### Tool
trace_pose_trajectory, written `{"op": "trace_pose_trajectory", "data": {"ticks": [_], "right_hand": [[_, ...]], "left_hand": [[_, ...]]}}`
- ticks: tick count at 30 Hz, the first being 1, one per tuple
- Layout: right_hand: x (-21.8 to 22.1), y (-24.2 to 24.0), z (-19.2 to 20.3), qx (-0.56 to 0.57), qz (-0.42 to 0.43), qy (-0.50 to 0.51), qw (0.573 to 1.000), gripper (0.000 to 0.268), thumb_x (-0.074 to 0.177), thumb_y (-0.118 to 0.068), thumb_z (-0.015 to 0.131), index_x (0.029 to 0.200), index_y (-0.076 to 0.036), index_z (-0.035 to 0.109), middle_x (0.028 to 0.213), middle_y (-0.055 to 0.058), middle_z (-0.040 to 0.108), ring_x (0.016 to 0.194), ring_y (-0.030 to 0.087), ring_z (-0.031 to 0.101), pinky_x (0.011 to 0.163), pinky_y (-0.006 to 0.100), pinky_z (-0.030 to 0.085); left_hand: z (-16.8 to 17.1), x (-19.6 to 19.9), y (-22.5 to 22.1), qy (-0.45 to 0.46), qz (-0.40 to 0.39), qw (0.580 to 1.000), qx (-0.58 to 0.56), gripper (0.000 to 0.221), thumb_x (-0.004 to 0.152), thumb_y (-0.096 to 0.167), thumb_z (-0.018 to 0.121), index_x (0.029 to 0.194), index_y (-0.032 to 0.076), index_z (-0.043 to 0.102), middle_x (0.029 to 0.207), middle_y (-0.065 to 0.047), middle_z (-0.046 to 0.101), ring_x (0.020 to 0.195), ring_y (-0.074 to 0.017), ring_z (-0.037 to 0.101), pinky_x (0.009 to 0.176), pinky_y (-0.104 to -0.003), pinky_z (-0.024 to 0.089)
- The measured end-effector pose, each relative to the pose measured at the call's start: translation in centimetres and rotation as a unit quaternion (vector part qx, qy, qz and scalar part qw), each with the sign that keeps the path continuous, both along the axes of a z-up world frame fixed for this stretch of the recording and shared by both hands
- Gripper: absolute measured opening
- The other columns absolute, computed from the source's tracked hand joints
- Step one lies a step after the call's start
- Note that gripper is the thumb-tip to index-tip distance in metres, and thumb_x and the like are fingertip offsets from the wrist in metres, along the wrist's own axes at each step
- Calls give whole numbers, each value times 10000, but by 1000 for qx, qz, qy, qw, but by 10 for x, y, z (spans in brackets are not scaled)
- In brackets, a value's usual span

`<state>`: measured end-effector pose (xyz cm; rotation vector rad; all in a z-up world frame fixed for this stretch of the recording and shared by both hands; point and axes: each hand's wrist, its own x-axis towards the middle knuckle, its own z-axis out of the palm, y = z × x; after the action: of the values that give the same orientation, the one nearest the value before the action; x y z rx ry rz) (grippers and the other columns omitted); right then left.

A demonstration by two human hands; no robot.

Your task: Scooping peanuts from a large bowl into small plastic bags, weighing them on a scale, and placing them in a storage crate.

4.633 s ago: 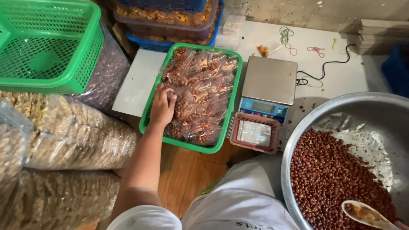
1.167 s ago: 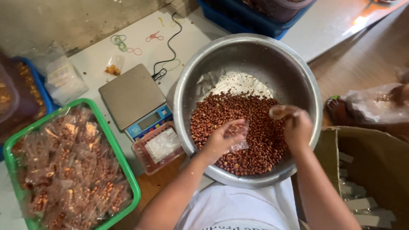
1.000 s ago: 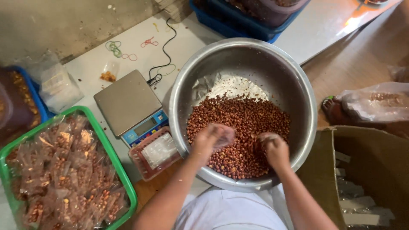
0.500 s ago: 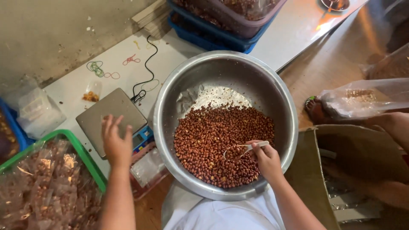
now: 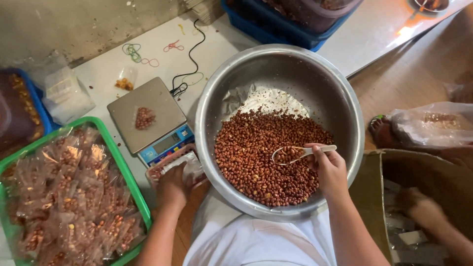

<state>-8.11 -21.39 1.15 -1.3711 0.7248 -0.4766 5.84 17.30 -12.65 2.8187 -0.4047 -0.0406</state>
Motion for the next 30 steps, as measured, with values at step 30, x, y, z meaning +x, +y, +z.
{"op": "trace_pose_trajectory", "data": {"ticks": [30], "right_hand": [[10, 17, 28, -33, 103, 89, 990, 271, 1121, -181, 488, 1181, -12, 690, 933, 95, 629, 716, 153, 503, 620, 269, 410]], "left_hand": [[159, -31, -112, 286, -65, 784, -548, 322, 888, 406, 706, 1050, 137, 639, 1074, -29, 705, 975, -199, 739, 816, -259, 693]]}}
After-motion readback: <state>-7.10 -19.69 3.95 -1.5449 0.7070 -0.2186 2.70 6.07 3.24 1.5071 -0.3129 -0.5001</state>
